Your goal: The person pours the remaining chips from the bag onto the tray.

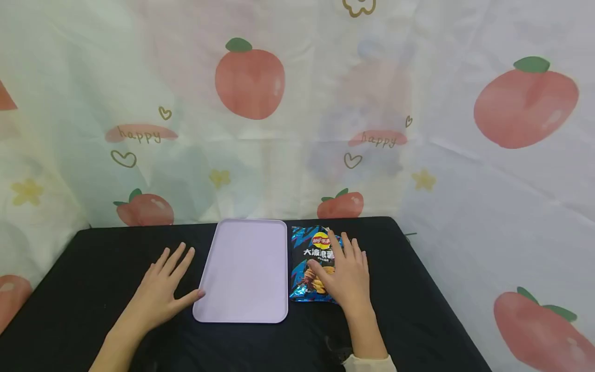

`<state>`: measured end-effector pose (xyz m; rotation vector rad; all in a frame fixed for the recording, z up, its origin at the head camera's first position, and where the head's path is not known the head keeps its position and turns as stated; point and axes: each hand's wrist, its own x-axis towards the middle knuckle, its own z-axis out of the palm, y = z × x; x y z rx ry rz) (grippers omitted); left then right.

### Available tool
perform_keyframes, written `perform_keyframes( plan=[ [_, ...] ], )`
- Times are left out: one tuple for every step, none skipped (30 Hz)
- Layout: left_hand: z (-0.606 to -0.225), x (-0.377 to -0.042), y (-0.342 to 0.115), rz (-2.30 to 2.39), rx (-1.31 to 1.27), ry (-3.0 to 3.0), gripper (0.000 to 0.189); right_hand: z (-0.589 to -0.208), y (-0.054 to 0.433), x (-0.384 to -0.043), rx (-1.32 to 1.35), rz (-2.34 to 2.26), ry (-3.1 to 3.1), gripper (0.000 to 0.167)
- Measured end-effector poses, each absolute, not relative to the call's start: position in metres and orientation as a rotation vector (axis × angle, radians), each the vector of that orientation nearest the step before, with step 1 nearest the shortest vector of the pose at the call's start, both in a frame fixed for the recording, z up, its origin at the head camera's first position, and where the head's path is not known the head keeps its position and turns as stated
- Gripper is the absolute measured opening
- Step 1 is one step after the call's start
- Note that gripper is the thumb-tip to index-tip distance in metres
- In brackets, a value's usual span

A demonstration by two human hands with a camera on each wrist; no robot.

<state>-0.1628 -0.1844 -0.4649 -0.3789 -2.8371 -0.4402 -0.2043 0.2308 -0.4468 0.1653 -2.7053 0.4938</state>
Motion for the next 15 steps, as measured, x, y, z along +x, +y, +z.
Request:
perform_keyframes(
  plan=[
    [-0.467,-0.162,-0.184,-0.442,-0.375,-2.865,0.099,-0.449,0.233,-0.205,0.143,0.498,-2.732,0.085],
    [-0.469,-0.162,-0.184,-0.45,-0.374,-2.889,0.099,-0.452,0.236,-0.205,0.118,0.501,-2.759,0.084],
    [-0.47,-0.162,-0.183,-0.462,-0.377,-2.91,0.099,-0.454,0.238,-0.205,0.091,0.51,-2.783,0.082],
    [-0.471,-0.161,-0.182,-0.477,-0.377,-2.936,0.099,-0.456,0.24,-0.205,0.065,0.523,-2.808,0.081],
    [-0.472,-0.161,-0.182,-0.496,-0.378,-2.964,0.099,-0.457,0.242,-0.205,0.04,0.537,-2.831,0.08],
    [-0.473,-0.161,-0.182,-0.517,-0.382,-2.992,0.099,-0.459,0.244,-0.206,0.016,0.559,-2.853,0.079],
    [-0.473,-0.161,-0.181,-0.539,-0.385,-3.026,0.099,-0.459,0.245,-0.206,-0.008,0.583,-2.873,0.079],
    [-0.473,-0.161,-0.181,-0.564,-0.388,-3.058,0.099,-0.46,0.246,-0.207,-0.029,0.609,-2.891,0.079],
    [-0.473,-0.16,-0.181,-0.583,-0.393,-3.09,0.099,-0.461,0.247,-0.207,-0.049,0.636,-2.907,0.079],
    [-0.473,-0.159,-0.18,-0.599,-0.394,-3.124,0.099,-0.461,0.248,-0.208,-0.068,0.655,-2.922,0.079],
    [-0.473,-0.158,-0.18,-0.614,-0.396,-3.151,0.1,-0.462,0.249,-0.209,-0.09,0.672,-2.935,0.079],
    [-0.473,-0.158,-0.18,-0.625,-0.396,-3.172,0.099,-0.464,0.25,-0.209,-0.111,0.685,-2.947,0.079],
    [-0.473,-0.157,-0.18,-0.629,-0.396,-3.188,0.099,-0.465,0.25,-0.21,-0.133,0.701,-2.959,0.079],
    [-0.473,-0.156,-0.179,-0.631,-0.399,-3.197,0.099,-0.466,0.251,-0.21,-0.155,0.714,-2.971,0.08],
    [-0.473,-0.155,-0.179,-0.632,-0.399,-3.205,0.099,-0.468,0.252,-0.21,-0.179,0.73,-2.985,0.08]
  ],
)
